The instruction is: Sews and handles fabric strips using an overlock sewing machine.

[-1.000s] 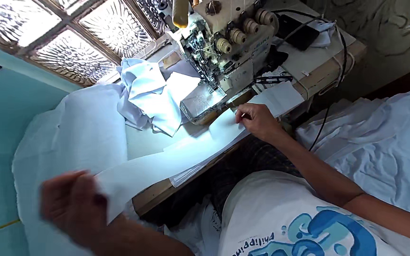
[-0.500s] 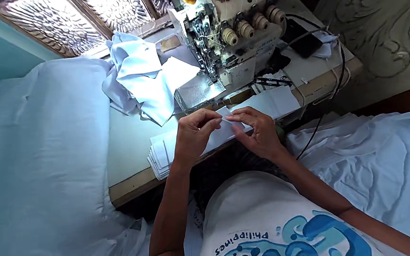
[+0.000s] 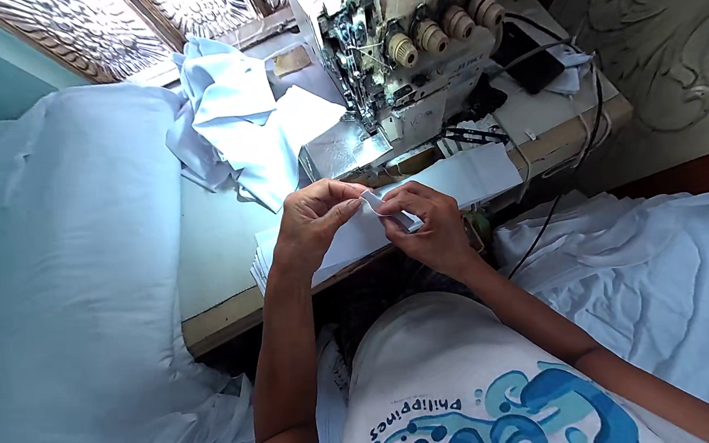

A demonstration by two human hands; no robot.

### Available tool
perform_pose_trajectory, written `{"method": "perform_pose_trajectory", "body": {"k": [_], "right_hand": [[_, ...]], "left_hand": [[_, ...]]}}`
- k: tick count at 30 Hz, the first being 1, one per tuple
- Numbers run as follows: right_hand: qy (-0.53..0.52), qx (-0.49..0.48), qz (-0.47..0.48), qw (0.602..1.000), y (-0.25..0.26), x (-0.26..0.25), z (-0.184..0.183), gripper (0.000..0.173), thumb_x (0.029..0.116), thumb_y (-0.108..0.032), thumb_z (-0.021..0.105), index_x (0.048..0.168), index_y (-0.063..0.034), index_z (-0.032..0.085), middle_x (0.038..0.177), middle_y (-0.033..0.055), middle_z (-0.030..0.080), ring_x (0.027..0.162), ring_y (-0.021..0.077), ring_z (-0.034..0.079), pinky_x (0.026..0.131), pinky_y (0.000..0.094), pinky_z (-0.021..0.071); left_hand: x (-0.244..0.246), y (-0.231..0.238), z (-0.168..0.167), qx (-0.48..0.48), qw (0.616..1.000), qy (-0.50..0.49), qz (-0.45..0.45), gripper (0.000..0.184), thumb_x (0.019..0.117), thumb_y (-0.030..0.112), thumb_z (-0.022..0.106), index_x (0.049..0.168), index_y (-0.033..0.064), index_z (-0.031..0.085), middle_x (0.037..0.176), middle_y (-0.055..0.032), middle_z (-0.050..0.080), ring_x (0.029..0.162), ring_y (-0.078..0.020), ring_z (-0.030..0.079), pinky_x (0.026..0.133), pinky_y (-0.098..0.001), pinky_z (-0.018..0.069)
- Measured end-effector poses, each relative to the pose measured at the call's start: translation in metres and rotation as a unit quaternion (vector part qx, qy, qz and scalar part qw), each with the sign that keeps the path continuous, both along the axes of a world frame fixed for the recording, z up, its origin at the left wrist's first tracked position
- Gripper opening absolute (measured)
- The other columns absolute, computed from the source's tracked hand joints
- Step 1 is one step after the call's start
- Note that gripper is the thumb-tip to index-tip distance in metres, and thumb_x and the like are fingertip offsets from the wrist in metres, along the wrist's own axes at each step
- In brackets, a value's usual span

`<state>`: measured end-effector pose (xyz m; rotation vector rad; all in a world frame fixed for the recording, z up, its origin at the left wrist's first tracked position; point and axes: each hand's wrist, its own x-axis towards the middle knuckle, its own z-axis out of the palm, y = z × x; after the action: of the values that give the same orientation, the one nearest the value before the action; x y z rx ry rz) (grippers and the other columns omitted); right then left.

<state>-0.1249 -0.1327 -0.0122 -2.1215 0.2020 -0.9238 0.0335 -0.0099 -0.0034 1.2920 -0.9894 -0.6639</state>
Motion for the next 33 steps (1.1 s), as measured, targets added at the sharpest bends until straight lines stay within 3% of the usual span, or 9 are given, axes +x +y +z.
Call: {"method": "perform_pose_trajectory", "body": {"k": [3,9,18,23,26,27,29,31,33], "right_hand": [[0.011,-0.006,0.003,1.0,0.0,0.002,0.003,0.013,0.0812,0.004,0.071,0.093,0.0003,0.076,0.1,0.013,0.07,0.089,0.0145,0.069,0.075,0.0229,0.0572],[0.025,0.017,0.026,0.999,-0.002,0.003,0.003,0.009,0.0825,0.002,0.074,0.092,0.0009,0.074,0.102,0.0137,0.07,0.091,0.0164,0.069,0.076,0.026,0.0581],[0.016,0.059,0.004,0.998,-0.004,-0.006,0.008,0.003,0.0856,-0.001,0.075,0.088,-0.0005,0.074,0.097,0.0101,0.071,0.09,0.0106,0.068,0.077,0.0204,0.0568],[-0.007,0.059,-0.025,0.998,-0.005,0.01,0.006,0.004,0.0858,0.0,0.072,0.084,-0.0001,0.068,0.089,0.0108,0.072,0.081,0.0125,0.07,0.073,0.0238,0.0582],[-0.005,0.039,-0.062,0.997,-0.012,0.032,0.005,0.005,0.087,-0.001,0.071,0.085,0.0022,0.068,0.083,0.0124,0.073,0.076,0.0167,0.072,0.068,0.0319,0.0582],[0.005,0.033,-0.075,0.997,-0.016,0.039,0.004,0.004,0.088,-0.001,0.07,0.088,0.0022,0.067,0.083,0.0123,0.073,0.075,0.0185,0.072,0.067,0.0352,0.0578],[0.021,0.027,-0.1,0.994,-0.024,0.052,0.002,0.004,0.0896,-0.001,0.067,0.093,0.0022,0.068,0.083,0.0121,0.072,0.076,0.0212,0.072,0.067,0.0395,0.0568],[0.022,0.028,-0.111,0.993,-0.028,0.058,0.002,0.005,0.09,-0.002,0.067,0.094,0.0017,0.068,0.083,0.0116,0.072,0.076,0.0212,0.071,0.066,0.0394,0.0555],[0.02,0.029,-0.115,0.993,-0.03,0.059,0.003,0.006,0.0887,-0.002,0.069,0.094,0.0011,0.067,0.082,0.0107,0.071,0.075,0.0197,0.07,0.065,0.0371,0.0555]], "left_hand": [[-0.002,0.0,0.0,-0.014,0.999,0.024,0.019,0.018,0.0903,-0.004,0.063,0.095,0.012,0.072,0.093,0.0077,0.073,0.088,-0.0027,0.069,0.082,-0.0212,0.0585],[-0.002,-0.004,-0.004,-0.047,0.989,0.102,0.093,0.02,0.091,-0.002,0.061,0.091,0.0145,0.071,0.087,0.0077,0.073,0.081,-0.0023,0.068,0.08,-0.0213,0.0576],[-0.006,-0.008,-0.009,-0.076,0.975,0.138,0.156,0.018,0.0925,-0.003,0.06,0.091,0.0131,0.069,0.082,0.0064,0.072,0.075,-0.0036,0.069,0.075,-0.0227,0.0595],[-0.002,-0.024,0.0,-0.065,0.964,-0.039,0.254,0.02,0.0877,-0.006,0.066,0.099,0.0093,0.061,0.085,0.0095,0.069,0.076,0.0003,0.066,0.071,-0.0186,0.0571],[0.012,-0.045,0.003,-0.016,0.915,-0.248,0.318,0.017,0.0891,0.002,0.066,0.104,-0.0049,0.06,0.086,-0.0002,0.065,0.073,0.0038,0.06,0.067,-0.0122,0.0496],[0.018,-0.053,0.002,0.017,0.885,-0.321,0.338,0.019,0.091,0.005,0.064,0.104,-0.0087,0.064,0.087,-0.0078,0.068,0.073,-0.0016,0.06,0.067,-0.0155,0.0479],[0.026,-0.067,0.001,0.087,0.838,-0.417,0.342,0.022,0.0946,0.009,0.062,0.105,-0.0079,0.07,0.091,-0.0191,0.072,0.079,-0.021,0.068,0.073,-0.0334,0.0522],[0.027,-0.075,0.004,0.133,0.821,-0.459,0.313,0.02,0.0965,0.009,0.06,0.104,-0.0062,0.072,0.094,-0.0227,0.073,0.086,-0.0345,0.071,0.078,-0.0487,0.052],[0.026,-0.078,0.005,0.145,0.801,-0.496,0.301,0.019,0.0972,0.008,0.058,0.098,-0.0037,0.073,0.095,-0.0223,0.073,0.093,-0.0382,0.07,0.084,-0.051,0.0502]]}}
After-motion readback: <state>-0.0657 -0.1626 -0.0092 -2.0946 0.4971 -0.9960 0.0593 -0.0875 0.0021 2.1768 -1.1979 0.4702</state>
